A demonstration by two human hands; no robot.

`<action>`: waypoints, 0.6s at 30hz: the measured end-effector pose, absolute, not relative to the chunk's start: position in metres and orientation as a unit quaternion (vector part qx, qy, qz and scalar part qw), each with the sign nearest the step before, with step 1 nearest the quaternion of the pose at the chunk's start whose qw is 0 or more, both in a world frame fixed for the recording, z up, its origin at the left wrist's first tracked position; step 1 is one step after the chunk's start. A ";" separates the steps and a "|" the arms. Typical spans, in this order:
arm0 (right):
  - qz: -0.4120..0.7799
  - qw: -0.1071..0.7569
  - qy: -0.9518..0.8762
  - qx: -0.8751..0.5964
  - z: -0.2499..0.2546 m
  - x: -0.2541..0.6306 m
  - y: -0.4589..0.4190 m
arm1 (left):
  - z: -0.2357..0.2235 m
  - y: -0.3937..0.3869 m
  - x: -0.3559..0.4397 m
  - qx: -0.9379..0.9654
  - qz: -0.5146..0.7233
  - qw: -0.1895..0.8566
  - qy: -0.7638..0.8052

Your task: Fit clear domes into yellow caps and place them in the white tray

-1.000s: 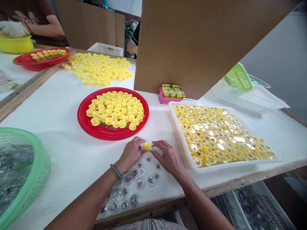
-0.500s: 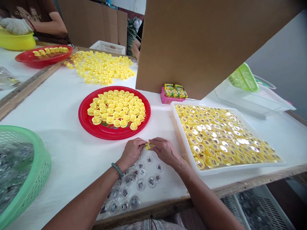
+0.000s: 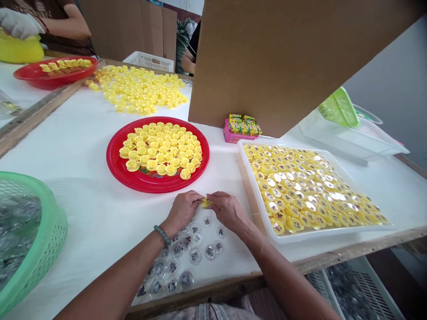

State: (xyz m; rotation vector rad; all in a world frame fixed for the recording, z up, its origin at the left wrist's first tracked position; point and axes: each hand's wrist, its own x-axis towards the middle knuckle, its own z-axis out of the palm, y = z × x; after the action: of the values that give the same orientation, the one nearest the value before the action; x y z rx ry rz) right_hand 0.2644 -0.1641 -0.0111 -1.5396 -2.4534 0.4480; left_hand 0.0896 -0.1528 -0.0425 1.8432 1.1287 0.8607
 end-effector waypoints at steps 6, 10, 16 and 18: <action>0.158 0.017 -0.838 -0.521 0.000 0.260 -0.153 | -0.036 -0.152 0.092 0.644 0.338 0.494 0.476; 0.180 -0.004 -0.832 -0.524 0.004 0.258 -0.149 | -0.033 -0.152 0.095 0.580 0.335 0.556 0.491; 0.134 -0.034 -0.837 -0.530 0.012 0.256 -0.154 | -0.042 -0.150 0.093 0.621 0.286 0.500 0.531; 0.105 -0.033 -0.843 -0.526 0.012 0.256 -0.154 | -0.050 -0.143 0.091 0.632 0.259 0.480 0.550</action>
State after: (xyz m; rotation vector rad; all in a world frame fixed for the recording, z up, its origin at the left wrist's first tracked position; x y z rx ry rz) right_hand 0.2560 -0.1539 0.0121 -1.6870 -2.7063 0.3371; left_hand 0.0906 -0.1429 -0.0505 1.5426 1.3431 0.6331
